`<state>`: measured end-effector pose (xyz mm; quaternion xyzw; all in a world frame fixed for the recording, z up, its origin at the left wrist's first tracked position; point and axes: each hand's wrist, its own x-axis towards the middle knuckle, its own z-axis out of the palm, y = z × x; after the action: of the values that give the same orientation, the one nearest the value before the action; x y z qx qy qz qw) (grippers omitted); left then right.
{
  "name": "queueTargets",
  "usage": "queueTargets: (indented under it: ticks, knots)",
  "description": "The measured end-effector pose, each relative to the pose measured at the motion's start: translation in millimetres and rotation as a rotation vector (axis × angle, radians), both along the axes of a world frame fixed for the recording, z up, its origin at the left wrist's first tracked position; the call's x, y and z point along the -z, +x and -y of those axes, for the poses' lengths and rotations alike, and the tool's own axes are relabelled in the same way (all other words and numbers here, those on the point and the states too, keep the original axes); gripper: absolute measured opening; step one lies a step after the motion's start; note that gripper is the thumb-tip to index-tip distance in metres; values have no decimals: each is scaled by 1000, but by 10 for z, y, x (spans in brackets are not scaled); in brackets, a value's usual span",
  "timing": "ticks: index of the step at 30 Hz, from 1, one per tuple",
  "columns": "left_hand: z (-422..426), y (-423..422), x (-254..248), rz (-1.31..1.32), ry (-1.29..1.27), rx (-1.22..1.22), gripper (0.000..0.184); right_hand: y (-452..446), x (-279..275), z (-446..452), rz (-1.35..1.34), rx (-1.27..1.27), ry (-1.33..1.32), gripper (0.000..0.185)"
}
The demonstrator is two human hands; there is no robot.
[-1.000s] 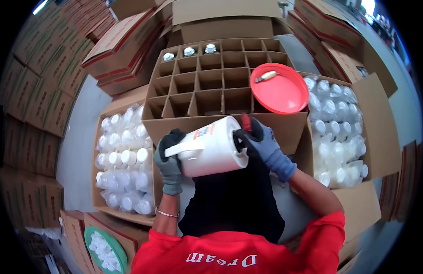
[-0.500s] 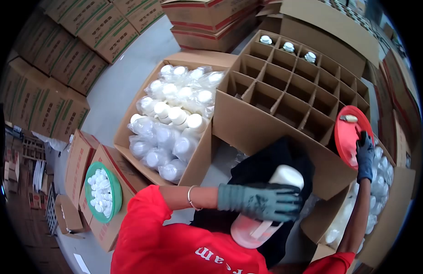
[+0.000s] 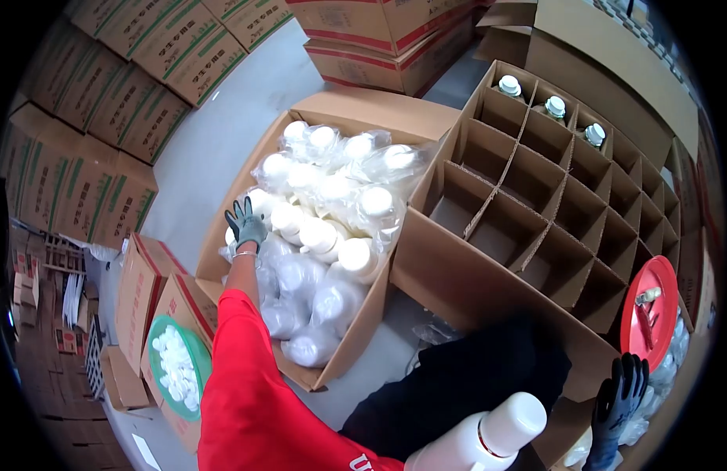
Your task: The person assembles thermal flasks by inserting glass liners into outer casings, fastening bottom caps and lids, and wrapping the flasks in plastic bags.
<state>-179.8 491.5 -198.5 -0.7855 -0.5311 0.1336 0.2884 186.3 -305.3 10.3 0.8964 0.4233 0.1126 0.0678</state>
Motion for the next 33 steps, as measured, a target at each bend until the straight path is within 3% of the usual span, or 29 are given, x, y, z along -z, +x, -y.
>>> queueTargets:
  ticks: [3,6,7,8,10,12,14,16,18,19,20,22,23,24,25,26,28,30,31,32,33]
  knots:
    - [-61,81,-87,-159,-215,-79,62,-15,41,-40,-47,21,-38,47]
    - [-128,128,24,84,-345,-185,66,-10,69,-140,-80,45,-45,50]
    - [-184,126,108,373,-368,-221,68,0,87,-192,-88,45,-46,51]
    - [-104,184,-6,679,-384,-218,58,4,93,-270,-81,24,-31,51]
    - [-550,-65,720,1295,-381,320,46,0,66,-469,-68,-16,-4,52]
    - [342,483,-106,1864,-513,406,38,-32,-8,-756,-92,-88,73,53]
    - [1213,948,-776,1802,-576,599,40,-90,-176,-1176,-157,-204,166,52]
    - [2144,1246,-1172,1856,-936,668,41,-205,-240,-1575,-356,-305,401,52]
    - [2915,1461,-1564,1771,-1417,765,42,-345,-456,-2111,-698,-392,602,58]
    - [3180,1631,-1921,1652,-1463,959,44,-428,-420,-2279,-995,-281,771,67]
    - [3382,1764,-2174,1520,-1500,1152,45,-429,-276,-2418,-1202,-367,960,67]
    - [3650,1867,-2264,1628,-1558,1085,36,-285,-285,-2544,-1679,-335,924,44]
    - [3765,1880,-2303,1670,-1592,1039,34,-168,-421,-2499,-1596,-333,888,31]
    - [3795,1898,-2491,1723,-1575,1145,40,-45,-542,-2438,-1519,-327,851,22]
    - [3827,1917,-2680,1771,-1557,1252,48,101,-607,-2374,-1599,-131,1061,19]
    - [3809,1811,-2694,1801,-1546,1192,54,263,-639,-2293,-1663,71,1276,20]
    - [3711,1560,-2659,1689,-1512,1097,50,653,-658,-2028,-1957,-47,1462,17]
    - [3658,1505,-2505,1577,-1496,1274,52,1057,-655,-1829,-2264,-245,1462,12]
    - [3686,1497,-2477,1347,-1405,1238,63,1217,-647,-1727,-2493,-322,1439,11]
    - [3732,1579,-2481,1097,-1196,1410,74,1253,-646,-1682,-2508,-440,1458,13]
    - [3849,1678,-2430,1016,-1027,1415,75,1287,-581,-1691,-2412,-422,1619,16]
